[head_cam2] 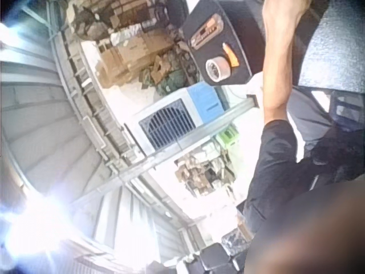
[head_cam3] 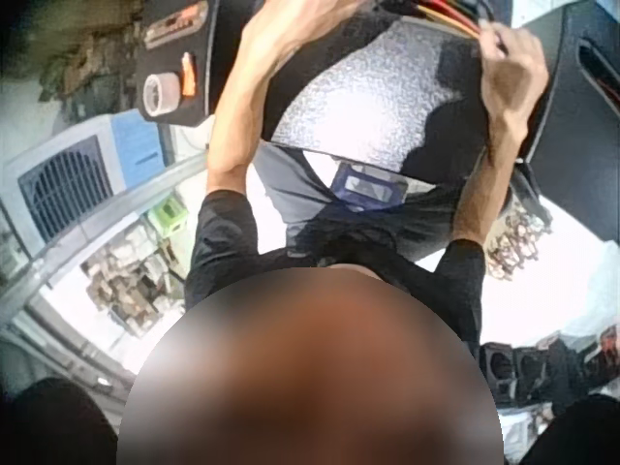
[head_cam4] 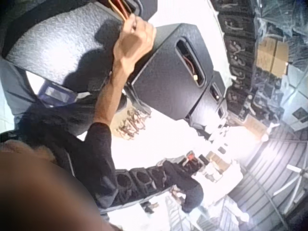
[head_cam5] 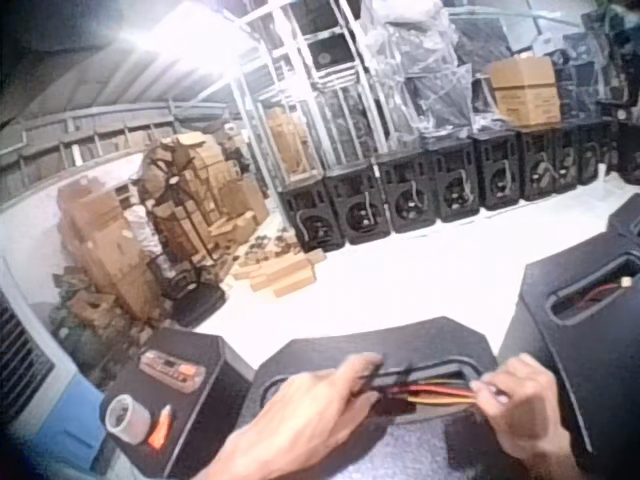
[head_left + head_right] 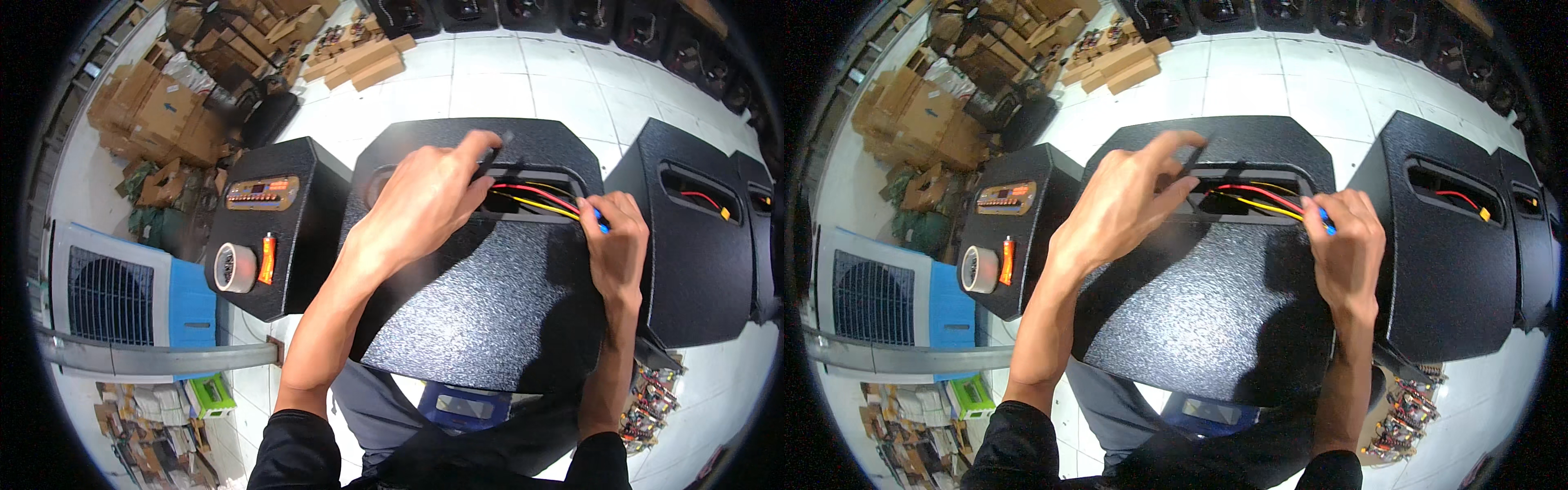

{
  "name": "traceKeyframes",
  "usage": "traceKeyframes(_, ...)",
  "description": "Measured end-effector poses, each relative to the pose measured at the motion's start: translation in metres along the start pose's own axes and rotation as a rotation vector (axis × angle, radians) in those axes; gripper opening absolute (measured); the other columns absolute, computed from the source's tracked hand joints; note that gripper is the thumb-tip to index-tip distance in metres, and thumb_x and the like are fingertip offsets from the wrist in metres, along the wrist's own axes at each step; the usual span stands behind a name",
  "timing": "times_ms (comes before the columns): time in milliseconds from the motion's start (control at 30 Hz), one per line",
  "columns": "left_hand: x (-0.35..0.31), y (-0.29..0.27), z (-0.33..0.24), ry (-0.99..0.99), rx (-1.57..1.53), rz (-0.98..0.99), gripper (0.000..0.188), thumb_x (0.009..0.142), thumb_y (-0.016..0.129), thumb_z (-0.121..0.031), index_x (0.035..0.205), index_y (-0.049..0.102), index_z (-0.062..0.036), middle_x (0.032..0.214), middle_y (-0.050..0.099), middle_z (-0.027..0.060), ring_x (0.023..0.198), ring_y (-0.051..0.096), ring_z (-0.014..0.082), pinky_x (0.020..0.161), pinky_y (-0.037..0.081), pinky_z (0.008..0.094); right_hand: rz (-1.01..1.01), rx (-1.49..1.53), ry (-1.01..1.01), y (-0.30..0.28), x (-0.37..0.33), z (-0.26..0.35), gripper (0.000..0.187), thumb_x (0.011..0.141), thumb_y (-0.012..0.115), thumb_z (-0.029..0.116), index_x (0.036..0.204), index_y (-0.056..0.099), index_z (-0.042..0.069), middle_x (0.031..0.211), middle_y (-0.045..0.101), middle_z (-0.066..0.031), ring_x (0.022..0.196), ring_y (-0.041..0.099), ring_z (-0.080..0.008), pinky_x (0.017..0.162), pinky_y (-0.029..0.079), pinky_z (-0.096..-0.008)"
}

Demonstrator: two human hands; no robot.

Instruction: The person assembles electronic components into black speaker-like enclosures. They route wires through slots, place circuit boards inside, and connect red and yellow wires to the boards. Another person works on a similar unit nearby.

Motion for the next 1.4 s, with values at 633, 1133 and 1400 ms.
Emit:
traceKeyframes(633,-0.044,-0.005,0.098,-0.434,-0.133,-0.010,0.020,0.079,0.080,-0.012,0.095,0.076,-0.0003,0.085,0.076,0.0104,0.080,0.071,0.0139,0.077,0.054,0.0303,0.047,0.059,0.037,0.003,0.004,0.007,0.009,0.079,0.073,-0.004,0.083,0.066,-0.007,0.074,0.057,-0.0119,0.069,0.053,-0.0245,0.065,0.042,-0.0362)
traceKeyframes(1133,-0.036,0.002,0.114,-0.422,-0.108,0.252,0.015,0.079,0.081,-0.014,0.088,0.078,-0.0023,0.080,0.072,0.0091,0.071,0.066,0.0168,0.067,0.052,0.0310,0.060,0.040,0.126,0.005,0.000,0.004,0.007,0.080,0.072,-0.006,0.085,0.067,-0.008,0.075,0.058,-0.0099,0.071,0.054,-0.0200,0.063,0.042,-0.0326)
traceKeyframes(1400,-0.033,0.005,0.116,-0.460,-0.124,0.297,0.015,0.077,0.081,-0.012,0.088,0.077,-0.0020,0.077,0.072,0.0098,0.068,0.067,0.0169,0.066,0.052,0.0322,0.065,0.024,0.115,0.005,0.001,0.004,0.007,0.081,0.072,-0.005,0.085,0.068,-0.007,0.075,0.057,-0.0097,0.071,0.054,-0.0196,0.064,0.042,-0.0321)
Point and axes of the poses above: each hand's wrist, its own x-axis towards the middle knuckle, its own y-axis out of the palm, z = x × y, the point moved 8 cm from there along x, towards the middle knuckle
